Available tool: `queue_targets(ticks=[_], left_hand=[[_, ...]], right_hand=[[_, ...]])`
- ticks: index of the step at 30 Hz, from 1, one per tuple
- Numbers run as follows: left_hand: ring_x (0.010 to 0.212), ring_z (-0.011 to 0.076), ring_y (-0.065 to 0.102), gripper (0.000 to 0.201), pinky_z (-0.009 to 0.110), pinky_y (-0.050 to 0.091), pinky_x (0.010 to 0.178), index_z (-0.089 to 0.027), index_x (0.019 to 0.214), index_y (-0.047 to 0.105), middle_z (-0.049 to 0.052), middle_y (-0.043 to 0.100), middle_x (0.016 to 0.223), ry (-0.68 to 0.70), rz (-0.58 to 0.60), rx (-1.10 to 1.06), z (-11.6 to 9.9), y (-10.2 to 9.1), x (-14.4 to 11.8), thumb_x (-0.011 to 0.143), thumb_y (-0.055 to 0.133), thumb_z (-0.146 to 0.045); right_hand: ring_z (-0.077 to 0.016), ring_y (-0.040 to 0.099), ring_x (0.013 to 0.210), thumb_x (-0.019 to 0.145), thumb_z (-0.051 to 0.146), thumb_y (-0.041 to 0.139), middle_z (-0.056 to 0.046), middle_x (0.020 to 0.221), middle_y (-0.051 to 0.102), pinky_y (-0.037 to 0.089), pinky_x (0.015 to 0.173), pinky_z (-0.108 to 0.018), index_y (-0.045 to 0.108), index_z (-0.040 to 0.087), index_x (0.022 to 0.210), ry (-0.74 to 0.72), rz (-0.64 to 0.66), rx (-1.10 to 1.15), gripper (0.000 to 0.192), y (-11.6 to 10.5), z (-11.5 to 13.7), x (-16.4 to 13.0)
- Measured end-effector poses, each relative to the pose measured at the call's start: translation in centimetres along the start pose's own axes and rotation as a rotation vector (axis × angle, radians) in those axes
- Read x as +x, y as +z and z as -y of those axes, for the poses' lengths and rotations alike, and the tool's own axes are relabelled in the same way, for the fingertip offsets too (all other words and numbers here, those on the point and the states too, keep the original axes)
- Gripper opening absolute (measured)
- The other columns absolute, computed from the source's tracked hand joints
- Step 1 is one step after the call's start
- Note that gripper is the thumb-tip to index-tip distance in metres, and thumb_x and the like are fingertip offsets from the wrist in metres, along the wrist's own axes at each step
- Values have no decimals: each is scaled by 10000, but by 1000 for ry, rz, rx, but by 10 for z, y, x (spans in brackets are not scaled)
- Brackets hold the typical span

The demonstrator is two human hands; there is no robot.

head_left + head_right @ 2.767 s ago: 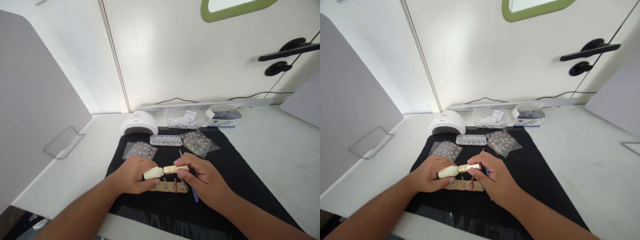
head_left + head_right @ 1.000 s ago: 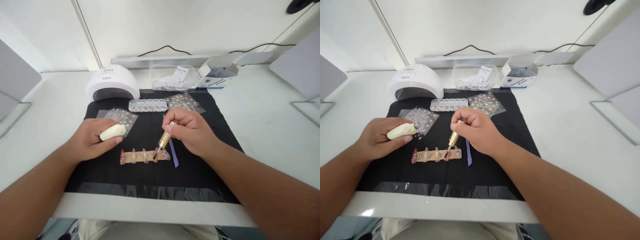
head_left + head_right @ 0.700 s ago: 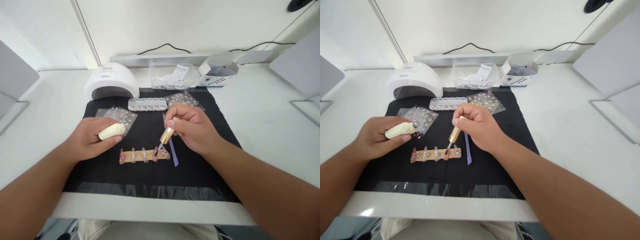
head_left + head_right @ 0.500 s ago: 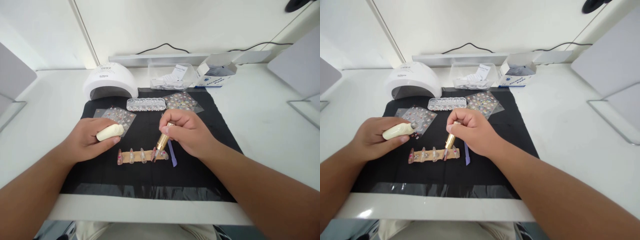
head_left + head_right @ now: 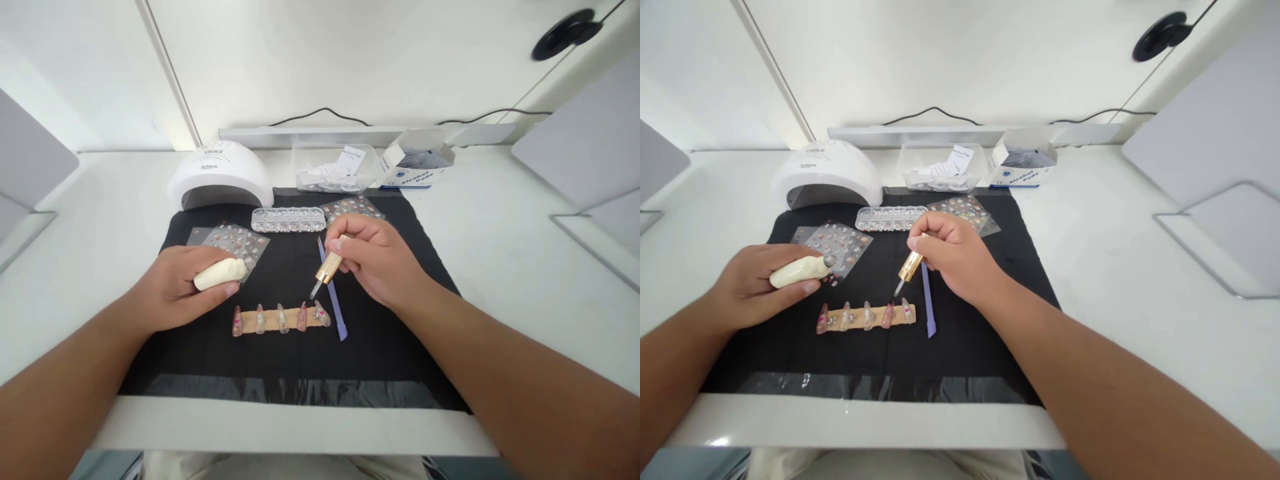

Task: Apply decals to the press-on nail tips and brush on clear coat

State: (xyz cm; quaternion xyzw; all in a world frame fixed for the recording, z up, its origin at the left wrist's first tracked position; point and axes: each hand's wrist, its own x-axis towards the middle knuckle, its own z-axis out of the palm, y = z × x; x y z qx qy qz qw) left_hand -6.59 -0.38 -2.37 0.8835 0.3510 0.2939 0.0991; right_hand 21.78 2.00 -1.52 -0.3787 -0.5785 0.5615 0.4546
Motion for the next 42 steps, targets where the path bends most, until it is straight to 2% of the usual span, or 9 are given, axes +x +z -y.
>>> queue_targets(ticks=[6, 13, 17, 25, 36, 39, 42], left_hand=[[552, 120, 621, 137, 208, 457, 538, -184, 911, 645, 1, 706, 721, 20, 1, 4, -3, -1, 2, 942, 579, -299], [625, 162, 679, 118, 249, 509, 580, -210, 979, 656, 30, 744, 784, 114, -31, -59, -9, -1, 1, 935, 577, -286], [620, 146, 662, 97, 242, 503, 584, -210, 995, 628, 17, 725, 769, 183, -48, -89, -13, 2, 1, 952, 574, -279], [603, 126, 630, 73, 223, 469, 562, -182, 977, 600, 0, 684, 722, 187, -10, -101, -17, -1, 7, 969, 560, -242], [557, 113, 579, 78, 223, 430, 540, -175, 967, 604, -14, 660, 697, 168, 14, -115, -18, 1, 8, 960, 560, -239], [562, 110, 574, 75, 226, 428, 550, -168, 968, 609, -16, 659, 704, 155, 37, -128, -17, 2, 7, 953, 564, -227], [561, 108, 569, 62, 231, 418, 548, -165, 958, 609, -21, 661, 696, 142, 75, -153, -17, 3, 7, 946, 569, -210]], right_hand=[[-69, 389, 420, 717, 242, 724, 80, 448, 464, 315, 460, -237, 595, 194, 674, 26, -68, 103, 145, 1, 4, 0], [-102, 482, 425, 790, 401, 736, 63, 484, 543, 372, 461, -248, 578, 215, 781, 107, -47, 184, 244, 12, 5, -8], [-106, 474, 446, 811, 427, 736, 58, 499, 547, 371, 463, -251, 573, 225, 796, 73, -81, 183, 260, 16, 5, -11], [-105, 488, 466, 803, 380, 749, 54, 528, 551, 399, 490, -251, 599, 226, 790, 15, -126, 191, 215, 18, 2, -13], [-97, 502, 487, 802, 398, 755, 52, 539, 565, 421, 499, -237, 594, 216, 807, 0, -82, 116, 243, 23, 1, -16], [-96, 535, 519, 807, 353, 744, 50, 568, 581, 454, 511, -219, 590, 214, 830, -2, -47, 17, 208, 27, 2, -19], [-101, 564, 516, 825, 315, 704, 48, 619, 591, 490, 484, -218, 578, 219, 862, 79, 49, -54, 163, 31, 3, -24]])
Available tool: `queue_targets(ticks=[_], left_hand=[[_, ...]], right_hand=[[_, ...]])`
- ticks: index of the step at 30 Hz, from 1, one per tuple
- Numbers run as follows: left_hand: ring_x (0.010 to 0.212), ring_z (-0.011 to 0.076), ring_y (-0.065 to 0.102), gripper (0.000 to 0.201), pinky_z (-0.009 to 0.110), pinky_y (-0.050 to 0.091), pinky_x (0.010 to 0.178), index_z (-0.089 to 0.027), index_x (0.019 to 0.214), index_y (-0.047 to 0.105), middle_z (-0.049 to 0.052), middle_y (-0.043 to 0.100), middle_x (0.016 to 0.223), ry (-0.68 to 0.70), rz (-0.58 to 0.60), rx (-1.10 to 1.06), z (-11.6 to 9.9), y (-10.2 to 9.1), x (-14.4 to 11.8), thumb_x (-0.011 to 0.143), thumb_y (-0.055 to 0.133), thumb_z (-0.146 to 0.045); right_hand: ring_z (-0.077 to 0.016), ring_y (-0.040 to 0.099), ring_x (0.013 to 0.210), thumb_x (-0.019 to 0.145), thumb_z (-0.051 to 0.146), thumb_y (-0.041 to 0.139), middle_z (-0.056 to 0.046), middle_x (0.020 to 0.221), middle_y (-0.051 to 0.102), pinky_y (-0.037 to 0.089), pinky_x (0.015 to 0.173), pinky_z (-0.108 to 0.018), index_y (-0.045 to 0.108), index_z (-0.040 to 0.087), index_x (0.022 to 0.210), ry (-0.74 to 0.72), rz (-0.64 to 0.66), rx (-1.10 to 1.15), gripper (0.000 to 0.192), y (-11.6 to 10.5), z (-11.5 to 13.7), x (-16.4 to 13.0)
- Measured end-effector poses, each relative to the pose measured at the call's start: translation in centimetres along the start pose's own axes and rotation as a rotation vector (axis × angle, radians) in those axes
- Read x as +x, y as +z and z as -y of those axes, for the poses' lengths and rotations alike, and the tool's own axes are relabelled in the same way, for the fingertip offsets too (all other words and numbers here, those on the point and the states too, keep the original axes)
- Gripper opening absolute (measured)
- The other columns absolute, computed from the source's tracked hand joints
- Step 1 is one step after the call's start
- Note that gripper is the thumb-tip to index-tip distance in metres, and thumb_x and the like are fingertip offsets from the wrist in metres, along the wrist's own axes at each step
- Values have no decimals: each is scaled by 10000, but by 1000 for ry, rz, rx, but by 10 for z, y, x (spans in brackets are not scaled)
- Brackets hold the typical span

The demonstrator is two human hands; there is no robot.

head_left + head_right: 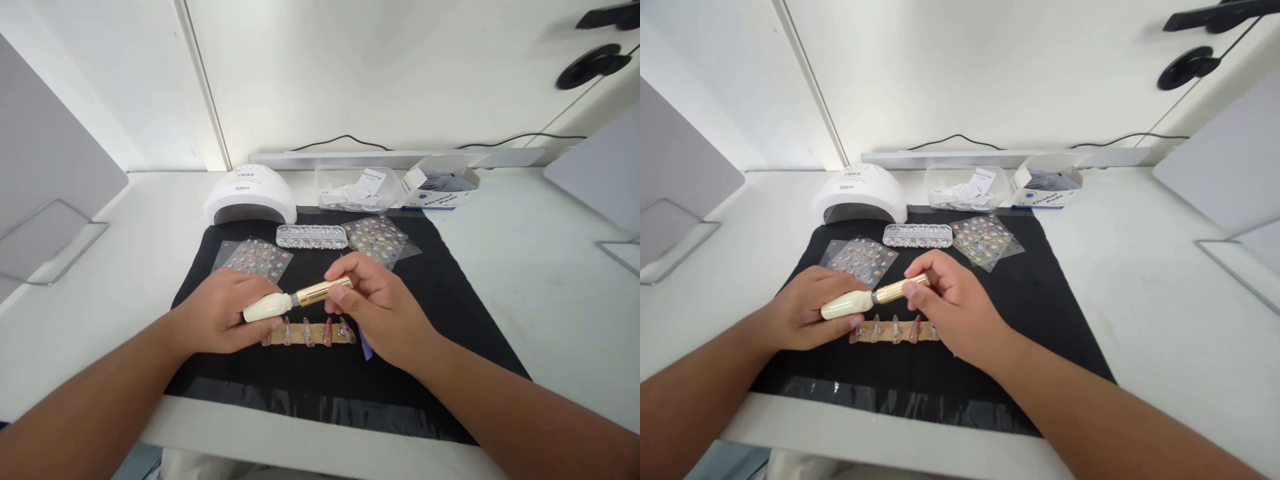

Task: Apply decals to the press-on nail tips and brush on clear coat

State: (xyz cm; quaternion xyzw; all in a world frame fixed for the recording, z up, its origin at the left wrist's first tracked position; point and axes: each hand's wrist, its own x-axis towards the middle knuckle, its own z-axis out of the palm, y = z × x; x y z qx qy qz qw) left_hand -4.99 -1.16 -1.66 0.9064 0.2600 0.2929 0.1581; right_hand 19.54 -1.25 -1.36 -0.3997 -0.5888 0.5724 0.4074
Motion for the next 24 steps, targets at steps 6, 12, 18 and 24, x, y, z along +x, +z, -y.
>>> queue_targets(ticks=[6, 12, 18, 24], left_hand=[[576, 109, 580, 62, 232, 429, 565, -162, 976, 609, -19, 680, 704, -16, 31, -28, -1, 1, 0, 947, 577, -206], [590, 112, 601, 69, 228, 444, 578, -183, 1003, 605, -34, 685, 697, -12, 5, -26, -1, -1, -3, 938, 591, -200], [599, 118, 603, 51, 223, 455, 582, -194, 992, 600, -17, 679, 732, 39, -53, 34, 0, -1, -4, 951, 576, -212], [594, 124, 611, 52, 221, 442, 566, -205, 997, 601, -19, 677, 729, 3, -20, 115, 4, -7, -7, 968, 576, -240]], right_hand=[[-103, 573, 535, 800, 282, 714, 42, 626, 598, 500, 508, -228, 600, 209, 841, -25, 23, 29, 142, -3, -1, 3], [-81, 534, 483, 742, 209, 732, 55, 558, 583, 411, 502, -219, 666, 199, 780, -122, -113, 164, 77, -13, -1, 10], [-70, 485, 448, 739, 171, 678, 57, 510, 550, 356, 493, -225, 693, 192, 724, -148, -184, 200, 29, -19, 0, 9], [-69, 404, 405, 668, 163, 655, 57, 448, 502, 289, 429, -222, 655, 186, 657, -91, -183, 265, 26, -25, -3, 19]])
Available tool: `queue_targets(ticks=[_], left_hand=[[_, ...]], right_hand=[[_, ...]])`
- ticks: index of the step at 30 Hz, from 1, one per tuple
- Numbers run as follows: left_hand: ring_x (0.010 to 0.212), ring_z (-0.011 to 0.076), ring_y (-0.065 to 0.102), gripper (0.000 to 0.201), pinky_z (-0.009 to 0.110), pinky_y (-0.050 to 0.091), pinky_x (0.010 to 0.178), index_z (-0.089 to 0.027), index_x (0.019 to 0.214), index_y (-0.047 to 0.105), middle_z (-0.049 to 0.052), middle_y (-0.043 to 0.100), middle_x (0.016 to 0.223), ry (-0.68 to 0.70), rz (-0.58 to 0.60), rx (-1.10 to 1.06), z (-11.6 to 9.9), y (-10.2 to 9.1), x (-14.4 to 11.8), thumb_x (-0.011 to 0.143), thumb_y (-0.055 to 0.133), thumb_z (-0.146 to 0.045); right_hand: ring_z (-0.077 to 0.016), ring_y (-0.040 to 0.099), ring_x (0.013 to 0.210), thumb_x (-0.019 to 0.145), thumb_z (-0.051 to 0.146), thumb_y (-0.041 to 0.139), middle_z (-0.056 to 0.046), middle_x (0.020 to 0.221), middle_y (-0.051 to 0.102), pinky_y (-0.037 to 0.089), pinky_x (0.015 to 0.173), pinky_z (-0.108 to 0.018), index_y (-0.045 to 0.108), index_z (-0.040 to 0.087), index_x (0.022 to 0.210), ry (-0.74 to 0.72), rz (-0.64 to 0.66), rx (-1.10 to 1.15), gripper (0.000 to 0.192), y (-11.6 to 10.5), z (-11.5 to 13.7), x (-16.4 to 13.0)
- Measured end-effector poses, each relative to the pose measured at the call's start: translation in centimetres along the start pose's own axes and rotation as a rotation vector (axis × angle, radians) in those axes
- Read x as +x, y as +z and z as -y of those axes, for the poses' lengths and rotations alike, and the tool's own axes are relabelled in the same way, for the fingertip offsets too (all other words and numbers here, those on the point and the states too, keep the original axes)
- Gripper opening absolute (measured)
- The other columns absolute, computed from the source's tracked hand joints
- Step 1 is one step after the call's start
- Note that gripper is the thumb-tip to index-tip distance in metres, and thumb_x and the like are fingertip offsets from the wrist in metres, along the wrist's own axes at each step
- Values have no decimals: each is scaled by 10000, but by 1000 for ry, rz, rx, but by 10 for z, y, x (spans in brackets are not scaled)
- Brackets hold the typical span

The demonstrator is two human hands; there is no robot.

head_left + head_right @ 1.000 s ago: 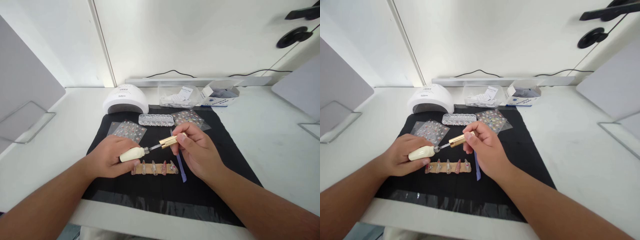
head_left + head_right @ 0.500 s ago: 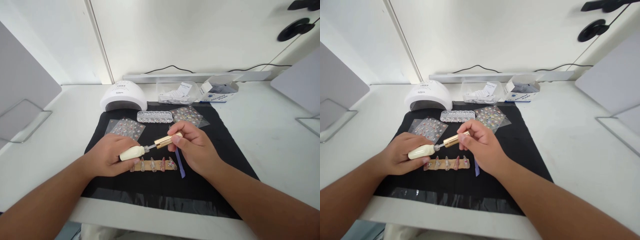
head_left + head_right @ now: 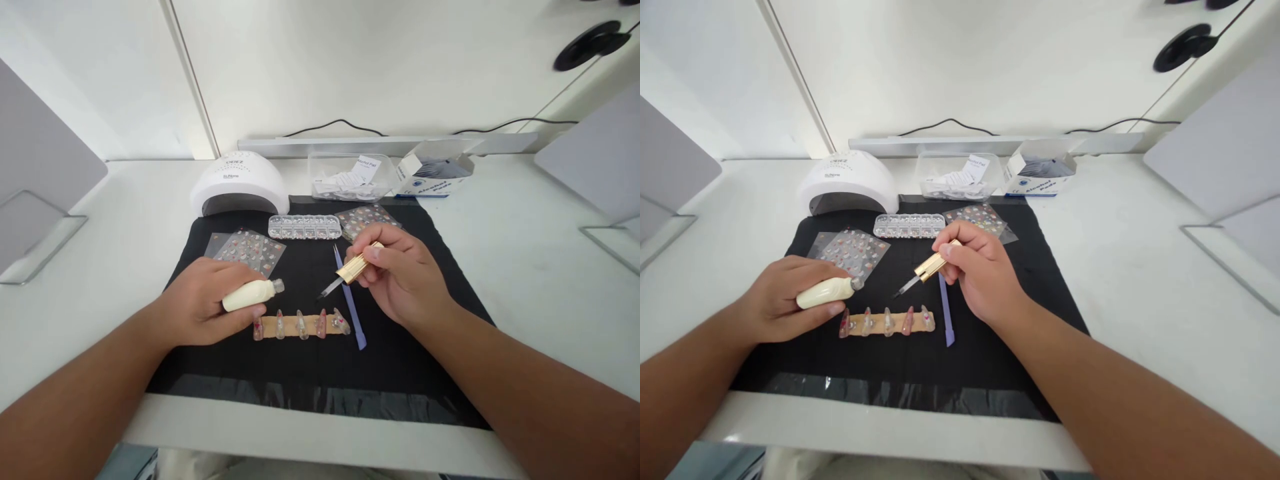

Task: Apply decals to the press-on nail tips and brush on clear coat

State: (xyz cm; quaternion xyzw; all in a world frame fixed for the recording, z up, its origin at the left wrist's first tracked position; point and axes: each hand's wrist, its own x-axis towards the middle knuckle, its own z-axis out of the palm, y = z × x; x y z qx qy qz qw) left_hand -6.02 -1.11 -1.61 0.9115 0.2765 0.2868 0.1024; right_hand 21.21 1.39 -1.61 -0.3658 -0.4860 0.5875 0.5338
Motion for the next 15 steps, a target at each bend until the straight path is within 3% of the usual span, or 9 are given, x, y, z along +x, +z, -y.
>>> queue_targets(ticks=[7, 15], left_hand=[[563, 114, 575, 69, 214, 414, 549, -206, 1011, 599, -30, 658, 704, -3, -11, 63, 3, -1, -2, 976, 566, -256], [578, 127, 625, 79, 222, 447, 557, -207, 995, 605, -15, 699, 734, -6, -4, 73, 4, 0, -2, 965, 577, -274]], right_hand=[[-65, 404, 418, 647, 153, 611, 44, 485, 516, 264, 421, -227, 649, 162, 626, 44, 184, -181, 44, -5, -3, 0], [-75, 399, 441, 660, 165, 593, 44, 515, 500, 267, 435, -239, 609, 171, 611, 18, 220, -269, 52, -6, -6, 0]])
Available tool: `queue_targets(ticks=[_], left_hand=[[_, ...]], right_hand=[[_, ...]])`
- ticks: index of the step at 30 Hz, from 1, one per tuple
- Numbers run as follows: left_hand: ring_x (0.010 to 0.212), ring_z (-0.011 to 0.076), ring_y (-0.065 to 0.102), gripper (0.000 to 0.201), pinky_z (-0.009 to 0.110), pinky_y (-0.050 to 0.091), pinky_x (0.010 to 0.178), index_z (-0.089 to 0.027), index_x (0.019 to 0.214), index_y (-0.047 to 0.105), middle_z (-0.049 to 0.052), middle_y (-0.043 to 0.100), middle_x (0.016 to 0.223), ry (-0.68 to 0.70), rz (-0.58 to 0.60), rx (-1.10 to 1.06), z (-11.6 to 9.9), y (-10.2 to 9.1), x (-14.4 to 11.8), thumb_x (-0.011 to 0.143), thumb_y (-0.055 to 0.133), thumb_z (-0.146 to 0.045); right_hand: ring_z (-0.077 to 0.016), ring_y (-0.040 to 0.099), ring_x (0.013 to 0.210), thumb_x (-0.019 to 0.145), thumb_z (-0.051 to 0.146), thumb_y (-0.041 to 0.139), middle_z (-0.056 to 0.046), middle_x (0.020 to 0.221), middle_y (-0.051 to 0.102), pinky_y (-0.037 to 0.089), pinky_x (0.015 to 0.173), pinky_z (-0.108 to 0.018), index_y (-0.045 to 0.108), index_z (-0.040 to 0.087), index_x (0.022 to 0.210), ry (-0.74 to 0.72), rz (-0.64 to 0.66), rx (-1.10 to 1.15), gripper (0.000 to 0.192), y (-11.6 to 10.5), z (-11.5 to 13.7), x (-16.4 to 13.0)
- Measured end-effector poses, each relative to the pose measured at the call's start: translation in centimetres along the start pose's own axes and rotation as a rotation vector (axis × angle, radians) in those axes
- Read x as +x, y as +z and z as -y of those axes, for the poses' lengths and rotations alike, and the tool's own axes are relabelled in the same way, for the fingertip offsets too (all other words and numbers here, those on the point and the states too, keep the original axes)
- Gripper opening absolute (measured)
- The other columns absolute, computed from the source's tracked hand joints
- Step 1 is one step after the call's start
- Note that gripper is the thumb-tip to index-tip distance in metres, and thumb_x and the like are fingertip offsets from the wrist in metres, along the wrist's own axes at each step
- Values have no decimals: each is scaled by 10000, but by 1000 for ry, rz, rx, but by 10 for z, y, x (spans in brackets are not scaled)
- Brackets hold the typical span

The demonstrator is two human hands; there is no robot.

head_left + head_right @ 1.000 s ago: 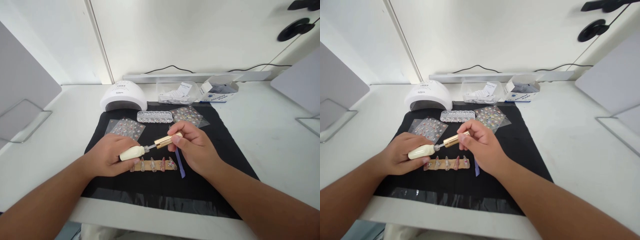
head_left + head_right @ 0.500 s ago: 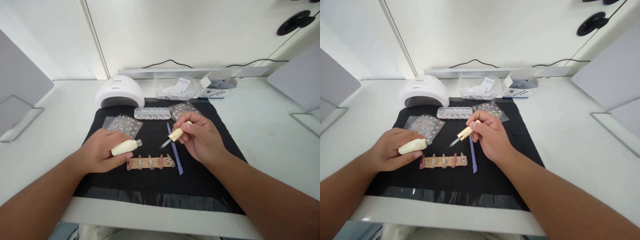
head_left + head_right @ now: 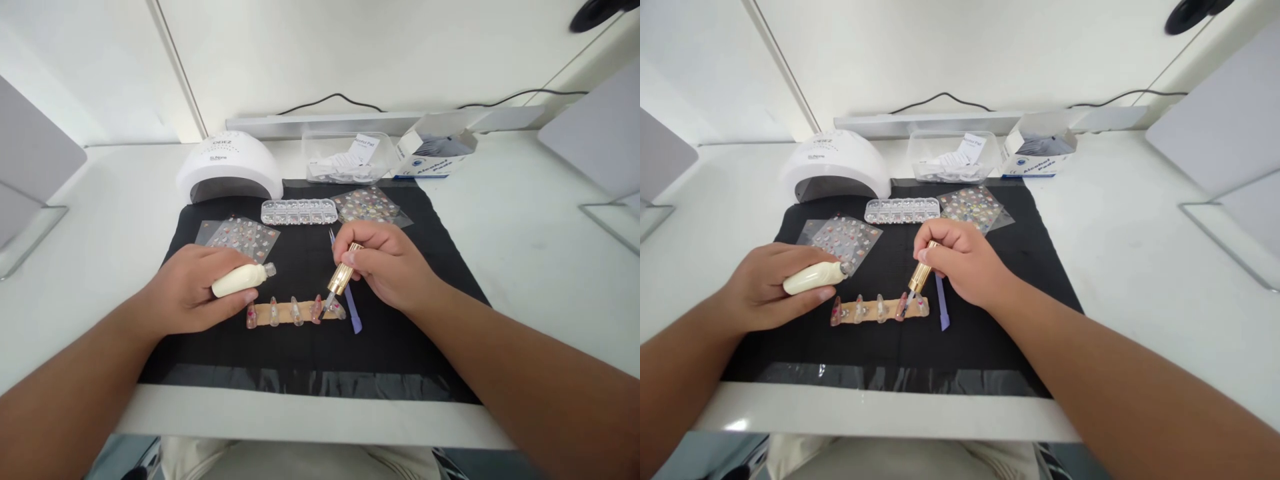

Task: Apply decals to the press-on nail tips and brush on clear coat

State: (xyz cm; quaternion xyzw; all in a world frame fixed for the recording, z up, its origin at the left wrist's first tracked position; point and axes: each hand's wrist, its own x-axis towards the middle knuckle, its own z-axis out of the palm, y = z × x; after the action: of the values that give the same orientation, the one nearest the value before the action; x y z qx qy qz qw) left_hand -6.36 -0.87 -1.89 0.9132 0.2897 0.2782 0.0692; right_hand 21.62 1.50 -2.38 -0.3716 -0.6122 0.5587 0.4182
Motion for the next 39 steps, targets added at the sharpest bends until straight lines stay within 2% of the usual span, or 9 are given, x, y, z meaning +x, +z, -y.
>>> queue_targets(ticks=[8, 16, 24, 33, 39], left_hand=[[584, 137, 641, 110, 235, 458, 558, -206, 1016, 615, -3, 714, 752, -15, 10, -4, 0, 0, -2, 964, 576, -294], [566, 128, 627, 108, 230, 450, 546, -210, 979, 615, -10, 713, 748, -24, 4, 22, 1, 0, -3, 968, 565, -305], [555, 133, 622, 122, 232, 448, 538, -199, 971, 612, -5, 706, 729, -19, 17, 37, 0, 0, -1, 968, 555, -307], [563, 131, 640, 100, 225, 465, 544, -205, 1008, 614, -4, 716, 753, -22, 7, 19, 0, 1, -2, 958, 567, -278], [566, 133, 632, 92, 225, 460, 537, -193, 996, 601, 0, 704, 734, -5, 12, 39, -2, -2, -1, 965, 563, -271]], right_hand=[[-90, 397, 476, 671, 164, 594, 36, 528, 508, 281, 459, -255, 609, 184, 602, -33, -1, -20, 74, 5, 3, -2], [-82, 394, 441, 672, 135, 594, 42, 497, 491, 253, 445, -246, 606, 182, 606, -47, -22, 5, 82, -2, -1, 2], [-84, 400, 460, 674, 167, 599, 41, 513, 497, 281, 454, -251, 608, 182, 599, -32, 40, -5, 77, 3, 0, -2], [-77, 396, 433, 657, 143, 568, 51, 482, 473, 255, 439, -245, 605, 184, 599, -34, -81, -12, 80, -2, -3, 4], [-74, 401, 414, 640, 141, 578, 62, 455, 447, 256, 427, -244, 608, 179, 584, -48, -84, 67, 74, -4, -1, 5]])
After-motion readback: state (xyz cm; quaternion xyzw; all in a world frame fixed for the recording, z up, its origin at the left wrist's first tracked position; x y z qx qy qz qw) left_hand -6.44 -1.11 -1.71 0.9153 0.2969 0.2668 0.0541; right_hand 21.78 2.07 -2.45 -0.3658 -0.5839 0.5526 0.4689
